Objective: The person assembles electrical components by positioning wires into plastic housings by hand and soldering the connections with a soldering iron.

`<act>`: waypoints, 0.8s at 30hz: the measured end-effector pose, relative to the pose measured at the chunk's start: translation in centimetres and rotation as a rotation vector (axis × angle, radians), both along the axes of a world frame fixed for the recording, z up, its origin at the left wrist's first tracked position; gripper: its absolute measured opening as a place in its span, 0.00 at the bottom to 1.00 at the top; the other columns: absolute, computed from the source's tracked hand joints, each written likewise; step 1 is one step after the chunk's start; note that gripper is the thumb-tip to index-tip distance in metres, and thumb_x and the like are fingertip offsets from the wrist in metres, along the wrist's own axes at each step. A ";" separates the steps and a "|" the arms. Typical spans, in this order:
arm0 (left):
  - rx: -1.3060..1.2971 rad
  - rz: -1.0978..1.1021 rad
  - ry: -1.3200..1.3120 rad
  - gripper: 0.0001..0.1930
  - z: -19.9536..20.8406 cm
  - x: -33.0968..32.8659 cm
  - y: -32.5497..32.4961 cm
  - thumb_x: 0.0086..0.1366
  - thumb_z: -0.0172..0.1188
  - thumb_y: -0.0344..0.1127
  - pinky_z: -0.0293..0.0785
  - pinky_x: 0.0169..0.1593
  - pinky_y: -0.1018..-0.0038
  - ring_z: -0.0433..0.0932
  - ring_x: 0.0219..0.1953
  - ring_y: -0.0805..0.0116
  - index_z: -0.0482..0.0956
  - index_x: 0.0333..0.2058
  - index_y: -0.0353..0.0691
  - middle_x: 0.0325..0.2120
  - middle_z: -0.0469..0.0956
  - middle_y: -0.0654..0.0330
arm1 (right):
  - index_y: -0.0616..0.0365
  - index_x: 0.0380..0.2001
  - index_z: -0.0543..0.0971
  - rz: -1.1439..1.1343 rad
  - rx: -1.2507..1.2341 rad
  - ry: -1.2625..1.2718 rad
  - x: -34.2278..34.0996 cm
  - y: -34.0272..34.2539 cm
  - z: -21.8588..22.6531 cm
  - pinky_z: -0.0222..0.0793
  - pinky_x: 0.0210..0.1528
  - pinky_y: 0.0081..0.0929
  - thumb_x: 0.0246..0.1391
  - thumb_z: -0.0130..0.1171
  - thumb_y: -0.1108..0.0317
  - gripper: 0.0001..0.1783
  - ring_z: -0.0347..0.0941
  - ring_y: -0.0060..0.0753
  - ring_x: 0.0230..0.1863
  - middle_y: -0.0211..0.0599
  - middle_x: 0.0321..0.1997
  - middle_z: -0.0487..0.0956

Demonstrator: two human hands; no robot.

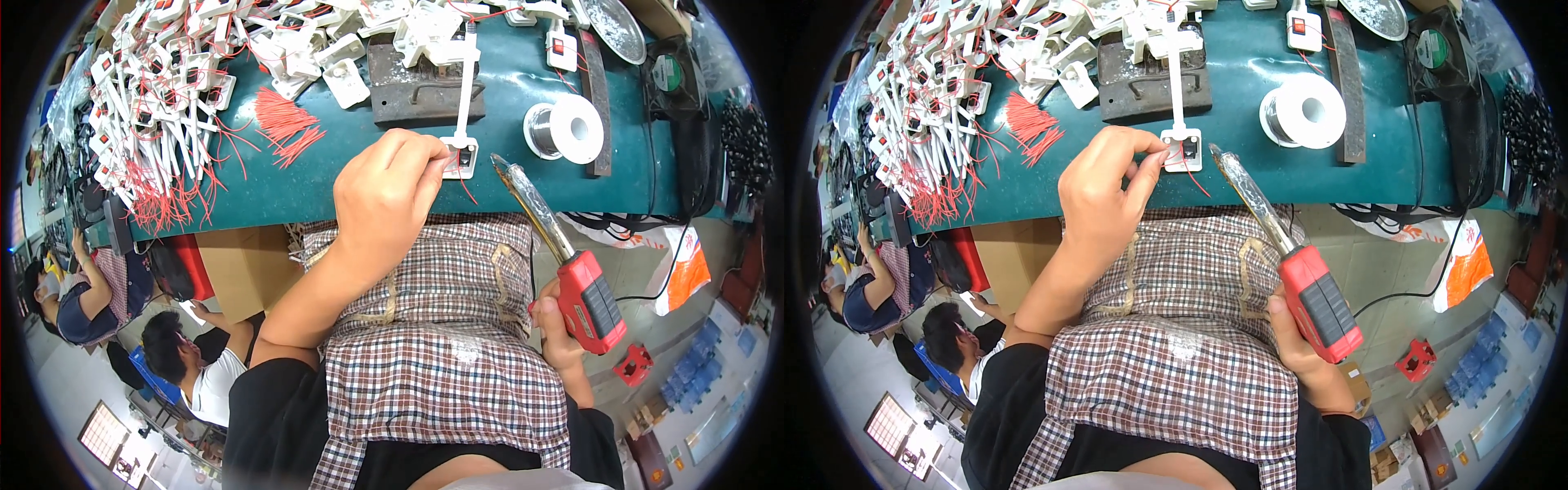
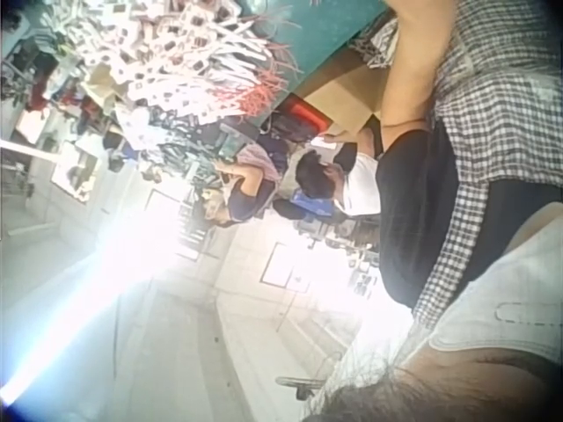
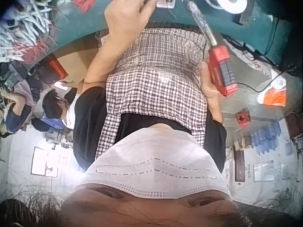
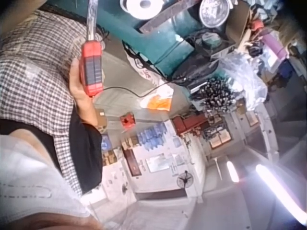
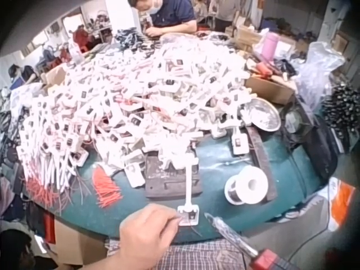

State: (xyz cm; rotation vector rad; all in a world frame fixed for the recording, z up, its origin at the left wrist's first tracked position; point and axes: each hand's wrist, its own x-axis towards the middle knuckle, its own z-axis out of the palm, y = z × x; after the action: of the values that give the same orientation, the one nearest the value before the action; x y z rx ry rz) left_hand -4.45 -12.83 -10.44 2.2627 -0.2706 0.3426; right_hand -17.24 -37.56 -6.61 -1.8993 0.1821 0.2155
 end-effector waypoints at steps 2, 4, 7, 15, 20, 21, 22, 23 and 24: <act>0.017 -0.006 -0.038 0.06 0.0 0.1 -0.2 0.56 0.69 0.23 0.68 0.23 0.74 0.73 0.19 0.71 0.81 0.32 0.38 0.28 0.80 0.60 | 0.61 0.30 0.72 0.007 -0.005 -0.006 0.0 -0.2 -0.1 0.61 0.22 0.21 0.62 0.56 0.71 0.07 0.64 0.21 0.19 0.35 0.25 0.72; 0.069 -0.043 -0.054 0.07 0.0 0.1 -0.4 0.54 0.70 0.23 0.70 0.26 0.71 0.76 0.22 0.67 0.82 0.31 0.38 0.28 0.79 0.60 | 0.61 0.31 0.72 0.045 -0.016 -0.018 0.1 -0.4 -0.1 0.61 0.22 0.22 0.62 0.56 0.70 0.07 0.64 0.21 0.19 0.34 0.25 0.71; 0.096 -0.090 -0.145 0.08 -0.6 0.5 -0.3 0.52 0.70 0.23 0.72 0.30 0.69 0.77 0.26 0.64 0.82 0.31 0.39 0.27 0.78 0.61 | 0.65 0.37 0.82 0.052 -0.046 0.005 0.0 -1.2 -0.3 0.75 0.36 0.30 0.53 0.66 0.77 0.08 0.79 0.32 0.30 0.37 0.30 0.82; 0.148 -0.089 -0.114 0.08 -0.3 0.4 -0.5 0.53 0.70 0.25 0.71 0.34 0.68 0.77 0.30 0.62 0.82 0.32 0.40 0.28 0.77 0.62 | 0.64 0.37 0.83 0.032 -0.074 -0.017 0.5 -0.5 -0.5 0.78 0.36 0.30 0.48 0.70 0.77 0.10 0.83 0.37 0.31 0.41 0.31 0.84; 0.158 -0.089 -0.085 0.08 -0.3 0.2 -0.7 0.53 0.69 0.25 0.71 0.34 0.68 0.78 0.30 0.62 0.82 0.33 0.40 0.28 0.77 0.61 | 0.63 0.34 0.83 0.036 -0.093 -0.015 0.5 -0.3 -0.8 0.77 0.34 0.32 0.48 0.70 0.76 0.09 0.81 0.38 0.29 0.40 0.28 0.83; 0.154 -0.085 -0.093 0.08 -0.6 0.2 -0.7 0.54 0.68 0.26 0.69 0.33 0.67 0.76 0.30 0.63 0.81 0.32 0.42 0.28 0.75 0.62 | 0.62 0.34 0.83 0.042 -0.096 -0.003 0.5 -0.3 -0.7 0.76 0.33 0.33 0.48 0.70 0.75 0.09 0.81 0.39 0.28 0.39 0.28 0.83; 0.151 -0.081 -0.101 0.08 -0.8 0.2 -0.7 0.54 0.68 0.28 0.68 0.33 0.67 0.75 0.30 0.63 0.79 0.32 0.43 0.28 0.73 0.63 | 0.62 0.33 0.83 0.048 -0.098 0.010 0.6 -0.3 -0.7 0.75 0.33 0.33 0.48 0.70 0.75 0.08 0.80 0.40 0.28 0.39 0.28 0.82; 0.151 -0.080 -0.102 0.08 -0.8 0.3 -0.7 0.54 0.68 0.28 0.68 0.33 0.67 0.75 0.30 0.63 0.79 0.32 0.43 0.28 0.73 0.63 | 0.62 0.33 0.83 0.049 -0.099 0.009 0.7 -0.3 -0.6 0.75 0.33 0.33 0.48 0.70 0.75 0.08 0.80 0.40 0.28 0.39 0.28 0.82; 0.146 -0.079 -0.105 0.08 -0.8 0.3 -0.7 0.54 0.67 0.28 0.68 0.33 0.67 0.75 0.29 0.64 0.79 0.32 0.43 0.28 0.73 0.63 | 0.62 0.33 0.83 0.057 -0.106 -0.002 0.7 -0.3 -0.6 0.75 0.33 0.34 0.48 0.70 0.75 0.08 0.80 0.40 0.28 0.39 0.28 0.82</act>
State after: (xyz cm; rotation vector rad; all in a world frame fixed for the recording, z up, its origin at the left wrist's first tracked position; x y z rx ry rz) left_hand -4.20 -13.56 -11.25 2.3727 -0.4513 0.4130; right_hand -16.54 -37.82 -7.25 -2.0116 0.1408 0.2471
